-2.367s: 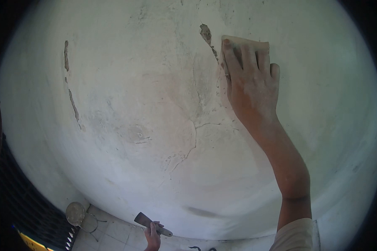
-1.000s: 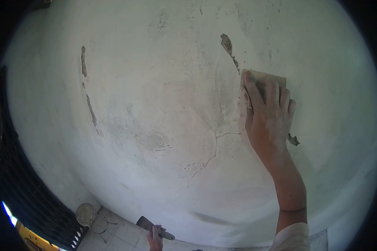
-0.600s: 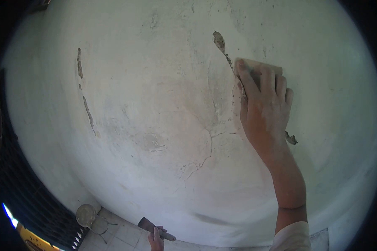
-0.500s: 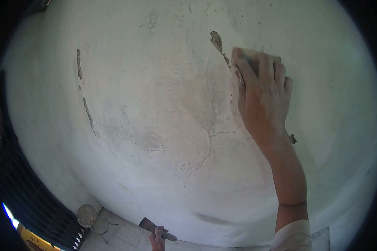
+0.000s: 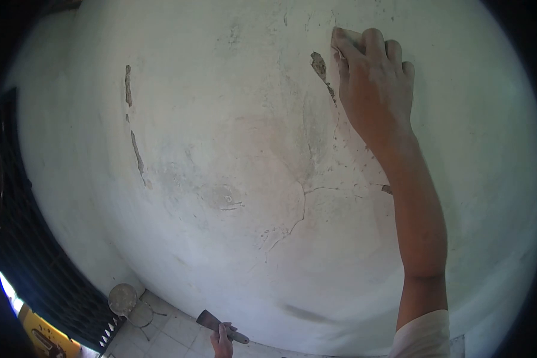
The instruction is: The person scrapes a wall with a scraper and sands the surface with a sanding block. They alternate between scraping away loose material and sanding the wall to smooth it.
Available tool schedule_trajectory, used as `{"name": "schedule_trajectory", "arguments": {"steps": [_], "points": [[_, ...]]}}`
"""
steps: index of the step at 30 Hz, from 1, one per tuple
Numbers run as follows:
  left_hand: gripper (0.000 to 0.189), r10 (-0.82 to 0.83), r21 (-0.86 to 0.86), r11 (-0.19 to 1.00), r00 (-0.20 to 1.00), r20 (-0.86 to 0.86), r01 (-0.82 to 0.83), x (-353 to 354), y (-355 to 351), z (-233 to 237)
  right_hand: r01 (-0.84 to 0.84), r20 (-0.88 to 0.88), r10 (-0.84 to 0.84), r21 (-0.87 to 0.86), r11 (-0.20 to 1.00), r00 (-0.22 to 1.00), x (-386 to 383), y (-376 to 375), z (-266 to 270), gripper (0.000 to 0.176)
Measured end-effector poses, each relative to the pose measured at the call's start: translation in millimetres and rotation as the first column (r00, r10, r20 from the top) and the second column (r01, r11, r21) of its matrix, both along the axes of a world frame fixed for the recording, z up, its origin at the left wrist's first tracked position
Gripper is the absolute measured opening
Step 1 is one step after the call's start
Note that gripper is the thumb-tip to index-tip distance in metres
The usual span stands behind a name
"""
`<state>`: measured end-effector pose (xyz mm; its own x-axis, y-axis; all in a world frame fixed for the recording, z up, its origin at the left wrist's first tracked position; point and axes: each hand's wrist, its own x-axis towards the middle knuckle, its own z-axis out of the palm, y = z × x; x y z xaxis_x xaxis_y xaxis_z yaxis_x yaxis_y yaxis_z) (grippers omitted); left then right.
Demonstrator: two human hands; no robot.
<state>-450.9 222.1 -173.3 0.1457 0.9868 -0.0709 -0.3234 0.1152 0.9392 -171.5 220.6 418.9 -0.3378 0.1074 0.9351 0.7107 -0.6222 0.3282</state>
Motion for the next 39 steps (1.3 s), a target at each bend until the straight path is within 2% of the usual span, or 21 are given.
{"name": "schedule_trajectory", "arguments": {"steps": [1, 4, 7, 8, 10, 11, 13, 17, 20, 24, 32, 38, 39], "points": [[0.034, 0.028, -0.014, 1.000, 0.998, 0.048, -0.027, 2.3, -2.3, 5.0, 0.006, 0.004, -0.006, 0.007, 1.000, 1.000, -1.9, 1.1, 4.1, 0.028], [0.034, 0.050, 0.051, 0.997, 0.998, 0.024, -0.051, 2.0, -6.8, 11.2, 0.014, 0.039, -0.015, 0.032, 0.999, 0.999, 0.2, 5.0, 19.4, 0.027], [0.059, 0.017, -0.011, 1.000, 0.980, -0.196, -0.020, -6.7, -14.3, 31.5, 0.050, 0.026, -0.050, 0.025, 0.998, 0.998, 3.6, 7.2, 40.1, 0.033], [0.050, 0.033, -0.014, 0.999, 0.993, -0.113, -0.034, -7.0, -13.7, 24.2, 0.069, 0.012, -0.069, 0.016, 0.997, 0.998, 1.7, 4.5, 45.7, 0.036], [0.034, 0.063, -0.021, 0.998, 0.997, 0.054, -0.062, -6.1, -10.8, 2.9, -0.022, -0.087, 0.021, -0.015, 1.000, 0.996, -27.2, -5.6, 49.7, 0.031], [0.034, 0.078, -0.008, 0.997, 0.995, 0.062, -0.077, -6.5, -11.0, 3.0, -0.069, -0.139, 0.064, -0.028, 0.997, 0.988, -37.8, -10.0, 51.5, 0.030], [0.034, 0.103, 0.016, 0.994, 0.991, 0.079, -0.105, -7.1, -13.1, 4.1, -0.049, -0.130, 0.043, -0.047, 0.998, 0.991, -38.4, -13.6, 59.5, 0.031], [0.034, 0.096, 0.019, 0.995, 0.994, 0.046, -0.097, -11.5, -16.2, 10.1, -0.010, -0.116, 0.006, -0.036, 0.999, 0.993, -30.2, -19.2, 74.9, 0.033], [0.033, 0.101, 0.029, 0.994, 0.994, 0.046, -0.102, -9.0, -15.9, 6.1, 0.005, -0.194, -0.010, -0.027, 1.000, 0.981, -20.7, -29.1, 91.3, 0.032], [0.034, 0.085, 0.024, 0.996, 0.995, 0.042, -0.086, -4.8, -17.1, 6.7, -0.012, -0.144, 0.014, 0.012, 1.000, 0.989, 5.8, -41.1, 95.6, 0.029], [0.037, 0.041, 0.044, 0.998, 0.999, 0.008, -0.041, 3.3, -22.3, 12.6, -0.037, -0.067, 0.042, 0.072, 0.997, 0.997, 20.3, -59.1, 72.9, 0.033], [0.038, 0.048, 0.072, 0.996, 0.999, 0.001, -0.048, 13.1, -26.3, 11.3, 0.006, -0.115, -0.003, 0.028, 1.000, 0.993, 44.3, -70.8, 81.8, 0.034], [0.038, 0.045, 0.075, 0.996, 0.999, -0.003, -0.045, 14.1, -27.2, 11.7, 0.000, -0.092, 0.006, 0.065, 0.998, 0.996, 43.7, -70.0, 77.6, 0.035]]}}
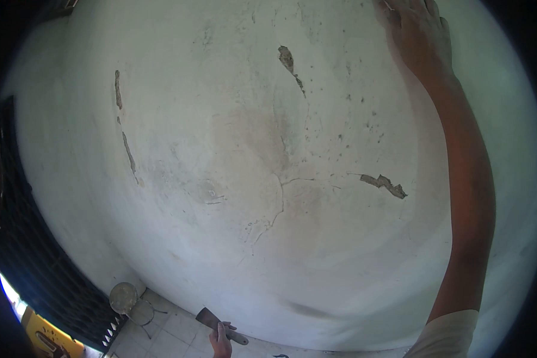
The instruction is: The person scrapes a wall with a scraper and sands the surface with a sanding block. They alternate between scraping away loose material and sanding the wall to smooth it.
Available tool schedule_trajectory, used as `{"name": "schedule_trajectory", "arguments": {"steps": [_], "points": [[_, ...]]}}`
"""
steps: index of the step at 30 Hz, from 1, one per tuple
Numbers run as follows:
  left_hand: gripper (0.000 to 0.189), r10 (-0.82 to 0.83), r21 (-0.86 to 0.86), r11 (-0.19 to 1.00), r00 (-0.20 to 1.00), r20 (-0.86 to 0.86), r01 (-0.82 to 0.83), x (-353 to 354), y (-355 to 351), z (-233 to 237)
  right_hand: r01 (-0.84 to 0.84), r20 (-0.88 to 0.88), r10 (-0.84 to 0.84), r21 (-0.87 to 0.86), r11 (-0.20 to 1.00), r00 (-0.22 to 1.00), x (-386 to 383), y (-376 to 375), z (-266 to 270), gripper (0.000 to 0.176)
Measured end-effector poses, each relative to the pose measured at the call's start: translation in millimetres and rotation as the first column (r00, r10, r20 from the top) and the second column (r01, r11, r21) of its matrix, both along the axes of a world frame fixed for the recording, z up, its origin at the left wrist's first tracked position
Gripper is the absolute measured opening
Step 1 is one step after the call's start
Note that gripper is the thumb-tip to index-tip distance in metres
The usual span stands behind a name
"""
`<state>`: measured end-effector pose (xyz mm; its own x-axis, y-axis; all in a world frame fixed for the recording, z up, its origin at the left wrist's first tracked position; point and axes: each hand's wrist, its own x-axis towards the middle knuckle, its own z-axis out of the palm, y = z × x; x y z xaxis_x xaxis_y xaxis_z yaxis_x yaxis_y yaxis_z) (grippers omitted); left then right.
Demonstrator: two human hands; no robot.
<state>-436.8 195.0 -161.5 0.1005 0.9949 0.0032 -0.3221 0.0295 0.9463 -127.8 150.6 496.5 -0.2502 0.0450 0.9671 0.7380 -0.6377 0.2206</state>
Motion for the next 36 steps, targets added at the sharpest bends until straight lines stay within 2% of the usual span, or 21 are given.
{"name": "schedule_trajectory", "arguments": {"steps": [2, 5, 8, 14, 17, 20, 26, 32, 36], "points": [[0.038, -0.002, -0.008, 1.000, 1.000, -0.012, 0.002, 1.9, -2.2, -0.4, -0.012, 0.046, 0.009, 0.072, 0.997, 0.999, -8.7, 2.4, -11.7, 0.035], [0.038, 0.002, -0.025, 1.000, 1.000, -0.021, -0.003, 6.8, -5.3, -0.5, -0.089, 0.072, 0.087, 0.020, 0.996, 0.994, 1.2, -2.4, -9.0, 0.036], [0.039, -0.009, -0.035, 0.999, 1.000, -0.018, 0.008, 12.6, -10.9, 1.8, -0.095, 0.144, 0.087, 0.049, 0.994, 0.986, 13.9, -0.1, -7.6, 0.037], [0.038, -0.044, -0.016, 0.999, 0.999, -0.024, 0.044, 28.5, -21.1, 0.7, -0.054, 0.073, 0.045, 0.118, 0.992, 0.996, 22.6, 1.5, -10.9, 0.039], [0.039, -0.063, -0.002, 0.998, 0.997, -0.037, 0.063, 35.2, -28.1, 1.3, 0.155, 0.120, -0.178, 0.179, 0.972, 0.977, 43.8, 5.1, -6.9, 0.043], [0.039, -0.073, -0.026, 0.997, 0.996, -0.057, 0.071, 42.0, -37.6, 10.1, 0.041, 0.033, -0.041, 0.018, 0.999, 0.999, 33.0, -8.9, -13.8, 0.045], [0.040, -0.115, -0.040, 0.993, 0.993, -0.042, 0.113, 55.6, -52.6, 3.4, 0.059, -0.045, -0.061, -0.058, 0.997, 0.997, 23.6, -20.5, -25.9, 0.048], [0.040, -0.191, -0.027, 0.982, 0.979, -0.066, 0.189, 67.0, -71.1, 13.6, 0.131, 0.067, -0.124, -0.122, 0.984, 0.990, 57.1, -26.9, -32.4, 0.050], [0.040, -0.220, -0.036, 0.975, 0.972, -0.083, 0.217, 68.5, -83.1, 13.3, 0.200, 0.011, -0.202, -0.197, 0.960, 0.979, 51.8, -37.7, -42.4, 0.053]]}}
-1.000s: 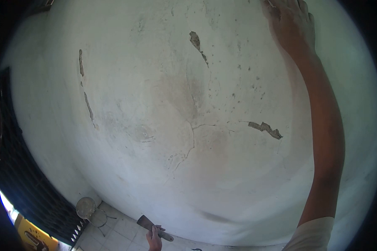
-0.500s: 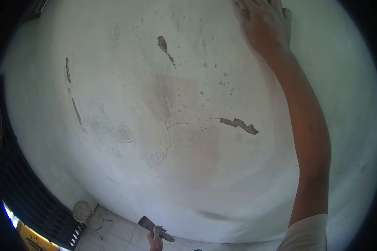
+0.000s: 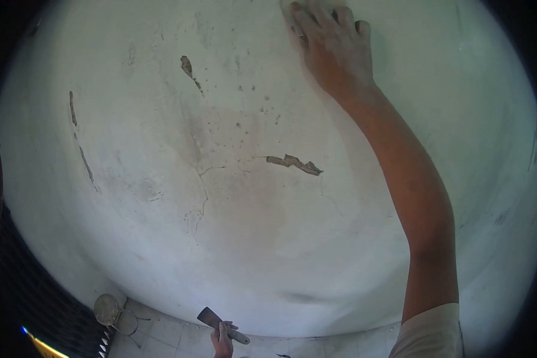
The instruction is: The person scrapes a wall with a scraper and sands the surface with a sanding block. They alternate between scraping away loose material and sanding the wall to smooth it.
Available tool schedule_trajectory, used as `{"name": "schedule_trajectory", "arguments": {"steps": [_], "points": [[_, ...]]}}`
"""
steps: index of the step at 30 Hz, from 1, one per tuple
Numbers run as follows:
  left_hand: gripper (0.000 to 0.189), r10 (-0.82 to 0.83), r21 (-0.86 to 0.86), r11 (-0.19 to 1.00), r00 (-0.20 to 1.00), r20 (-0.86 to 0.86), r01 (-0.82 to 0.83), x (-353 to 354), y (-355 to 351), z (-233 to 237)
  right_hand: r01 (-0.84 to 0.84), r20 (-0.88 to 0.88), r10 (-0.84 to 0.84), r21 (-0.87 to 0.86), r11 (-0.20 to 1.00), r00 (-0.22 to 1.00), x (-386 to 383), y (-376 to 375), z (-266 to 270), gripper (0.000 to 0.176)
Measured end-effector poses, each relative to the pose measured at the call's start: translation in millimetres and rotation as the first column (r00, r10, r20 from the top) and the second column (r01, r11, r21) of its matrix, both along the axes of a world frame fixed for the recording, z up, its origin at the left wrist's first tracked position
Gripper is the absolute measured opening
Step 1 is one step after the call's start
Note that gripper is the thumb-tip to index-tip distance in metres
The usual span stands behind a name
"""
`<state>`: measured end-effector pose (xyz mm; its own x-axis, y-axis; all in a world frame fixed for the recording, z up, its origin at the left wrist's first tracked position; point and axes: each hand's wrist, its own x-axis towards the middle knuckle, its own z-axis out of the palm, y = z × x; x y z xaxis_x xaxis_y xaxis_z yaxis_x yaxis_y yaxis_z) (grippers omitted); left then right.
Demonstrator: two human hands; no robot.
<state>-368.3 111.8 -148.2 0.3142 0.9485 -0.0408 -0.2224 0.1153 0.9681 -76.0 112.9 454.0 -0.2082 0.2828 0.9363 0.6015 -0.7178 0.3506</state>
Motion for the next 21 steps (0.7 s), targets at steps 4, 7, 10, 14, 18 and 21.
{"name": "schedule_trajectory", "arguments": {"steps": [4, 7, 10, 14, 18, 21], "points": [[0.040, -0.021, 0.001, 1.000, 0.999, 0.028, 0.021, -0.1, -11.8, -7.4, -0.079, 0.200, 0.067, 0.053, 0.995, 0.978, 10.7, -10.6, -12.9, 0.044], [0.040, -0.045, -0.029, 0.999, 0.999, 0.013, 0.045, -1.6, -22.2, -11.2, -0.105, 0.274, 0.089, 0.046, 0.993, 0.958, 24.3, -17.0, -28.0, 0.041], [0.040, -0.057, -0.022, 0.998, 0.998, -0.005, 0.057, -5.0, -33.6, -8.2, -0.081, 0.249, 0.076, 0.013, 0.997, 0.966, 31.5, -25.9, -43.0, 0.044], [0.039, -0.056, 0.005, 0.998, 0.998, -0.009, 0.056, -12.7, -44.6, -16.1, -0.076, 0.212, 0.077, -0.014, 0.997, 0.974, 37.1, -39.9, -66.3, 0.048], [0.039, -0.060, 0.014, 0.998, 0.998, -0.002, 0.060, -19.4, -52.6, -17.9, -0.018, 0.137, 0.027, -0.068, 0.998, 0.990, 45.2, -58.4, -93.4, 0.053], [0.039, -0.097, -0.015, 0.995, 0.995, -0.017, 0.096, -23.9, -57.2, -17.2, 0.013, 0.061, -0.006, -0.124, 0.992, 0.998, 48.9, -79.8, -114.9, 0.058]]}}
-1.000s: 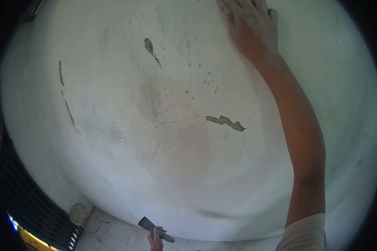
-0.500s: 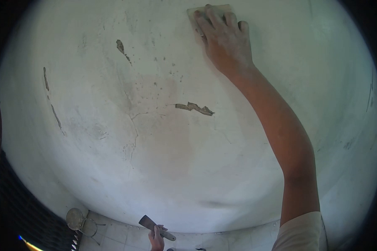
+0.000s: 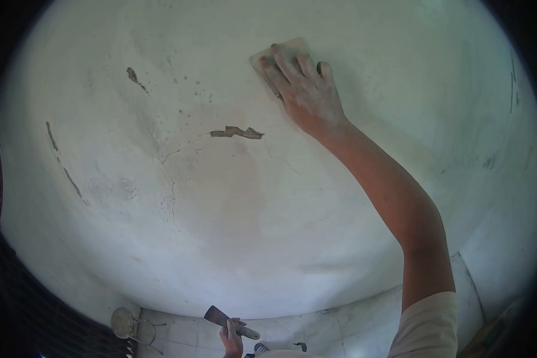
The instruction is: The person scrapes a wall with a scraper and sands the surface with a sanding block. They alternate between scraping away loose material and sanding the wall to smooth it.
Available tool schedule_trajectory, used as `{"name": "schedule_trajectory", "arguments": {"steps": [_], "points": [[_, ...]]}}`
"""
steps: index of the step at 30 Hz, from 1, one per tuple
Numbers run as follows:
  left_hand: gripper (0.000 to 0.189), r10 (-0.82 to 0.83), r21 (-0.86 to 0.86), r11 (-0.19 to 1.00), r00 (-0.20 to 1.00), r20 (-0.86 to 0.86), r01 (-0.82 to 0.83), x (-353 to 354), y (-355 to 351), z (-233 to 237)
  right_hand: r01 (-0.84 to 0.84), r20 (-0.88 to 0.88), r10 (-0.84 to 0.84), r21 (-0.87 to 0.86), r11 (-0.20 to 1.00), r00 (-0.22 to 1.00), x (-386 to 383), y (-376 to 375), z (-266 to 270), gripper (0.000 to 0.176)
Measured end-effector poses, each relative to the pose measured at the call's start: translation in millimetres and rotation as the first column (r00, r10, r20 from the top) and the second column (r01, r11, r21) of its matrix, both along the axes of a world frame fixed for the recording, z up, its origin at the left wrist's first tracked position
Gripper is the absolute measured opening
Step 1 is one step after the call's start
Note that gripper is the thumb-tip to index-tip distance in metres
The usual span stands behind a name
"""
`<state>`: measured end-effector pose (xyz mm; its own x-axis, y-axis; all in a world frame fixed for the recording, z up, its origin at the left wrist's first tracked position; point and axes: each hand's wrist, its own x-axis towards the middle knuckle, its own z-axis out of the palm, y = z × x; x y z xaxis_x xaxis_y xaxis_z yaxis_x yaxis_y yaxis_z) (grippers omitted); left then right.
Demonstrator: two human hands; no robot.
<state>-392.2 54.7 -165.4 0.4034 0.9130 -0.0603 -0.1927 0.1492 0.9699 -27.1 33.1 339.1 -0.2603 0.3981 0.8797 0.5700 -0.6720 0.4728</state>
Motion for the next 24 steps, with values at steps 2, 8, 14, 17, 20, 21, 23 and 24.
{"name": "schedule_trajectory", "arguments": {"steps": [2, 8, 14, 17, 20, 21, 23, 24], "points": [[0.038, -0.038, -0.013, 0.999, 0.999, -0.028, 0.037, -2.6, -3.4, 3.2, 0.015, -0.011, -0.016, -0.026, 1.000, 1.000, 7.9, -15.5, -15.0, 0.060], [0.038, -0.092, -0.010, 0.996, 0.996, -0.017, 0.092, -6.1, -9.1, 12.7, 0.176, 0.039, -0.173, -0.081, 0.981, 0.984, 47.8, -69.9, -65.3, 0.058], [0.041, -0.171, 0.021, 0.985, 0.983, -0.062, 0.173, -10.0, 0.8, 15.3, 0.270, -0.134, -0.282, -0.103, 0.957, 0.950, 71.5, -130.3, -112.6, 0.058], [0.041, -0.189, 0.009, 0.982, 0.981, -0.051, 0.190, -6.7, 10.0, 15.5, 0.222, -0.316, -0.205, 0.019, 0.975, 0.926, 86.6, -143.6, -146.1, 0.054], [0.041, -0.216, -0.032, 0.976, 0.976, -0.008, 0.215, -5.8, 21.8, 23.7, 0.225, -0.464, -0.091, 0.243, 0.944, 0.881, 96.6, -136.3, -189.4, 0.049], [0.041, -0.224, -0.023, 0.974, 0.975, -0.006, 0.224, -7.4, 27.3, 27.8, 0.203, -0.489, -0.024, 0.317, 0.927, 0.872, 97.5, -128.7, -203.2, 0.046], [0.042, -0.221, 0.013, 0.975, 0.974, -0.055, 0.222, -13.8, 44.8, 29.7, 0.169, -0.517, 0.111, 0.463, 0.870, 0.849, 94.4, -112.8, -232.6, 0.042], [0.042, -0.221, 0.034, 0.974, 0.972, -0.084, 0.225, -19.9, 55.9, 31.2, 0.173, -0.528, 0.143, 0.503, 0.847, 0.837, 90.9, -104.7, -246.4, 0.041]]}}
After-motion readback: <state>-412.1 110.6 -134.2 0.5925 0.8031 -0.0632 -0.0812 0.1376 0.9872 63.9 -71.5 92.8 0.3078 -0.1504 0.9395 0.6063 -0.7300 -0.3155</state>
